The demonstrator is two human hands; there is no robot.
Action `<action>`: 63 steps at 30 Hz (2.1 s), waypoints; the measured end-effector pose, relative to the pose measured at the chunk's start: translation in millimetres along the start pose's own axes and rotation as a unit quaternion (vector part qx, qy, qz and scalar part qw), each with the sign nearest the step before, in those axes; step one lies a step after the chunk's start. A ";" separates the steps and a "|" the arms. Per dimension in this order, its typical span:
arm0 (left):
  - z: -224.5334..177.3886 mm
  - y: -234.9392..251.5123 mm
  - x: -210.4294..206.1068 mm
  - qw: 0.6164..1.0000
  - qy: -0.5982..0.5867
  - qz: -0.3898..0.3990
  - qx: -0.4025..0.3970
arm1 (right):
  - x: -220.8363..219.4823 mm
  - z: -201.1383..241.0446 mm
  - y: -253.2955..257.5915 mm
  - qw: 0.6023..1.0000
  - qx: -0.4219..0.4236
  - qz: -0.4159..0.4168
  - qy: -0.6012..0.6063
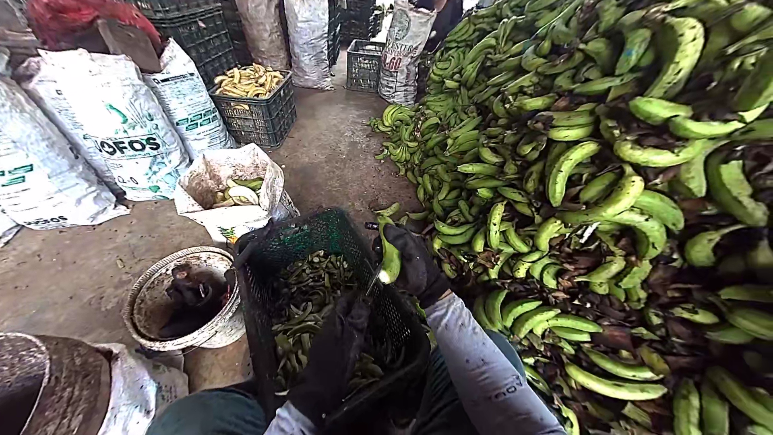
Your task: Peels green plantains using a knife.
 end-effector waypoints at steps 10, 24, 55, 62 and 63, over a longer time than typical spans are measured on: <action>-41.3 21.2 22.6 0.916 0.356 0.105 -0.156 | -11.2 -21.7 -5.1 0.989 -0.068 0.081 0.100; -17.8 61.3 105.7 0.887 0.427 -0.164 -0.073 | -39.2 -76.8 -27.0 0.974 -0.145 0.002 0.174; -28.3 7.2 24.7 0.969 0.214 -0.014 -0.121 | -11.2 24.6 -27.5 0.936 0.179 -0.299 -0.040; -11.4 36.6 76.3 0.936 0.338 -0.051 -0.088 | -61.5 -44.4 -27.8 0.974 -0.108 0.166 0.109; -10.4 38.4 81.1 0.932 0.347 -0.054 -0.084 | -65.3 -48.3 -33.6 0.958 -0.148 0.217 0.117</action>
Point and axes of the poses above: each hand's wrist, its own y-axis towards the middle knuckle, its own x-axis out of the back of the hand, z = x × y, the point moved 8 cm from there along y, towards the middle knuckle, and after that the axes turned 10 degrees about -x, right-handed, at the moved point
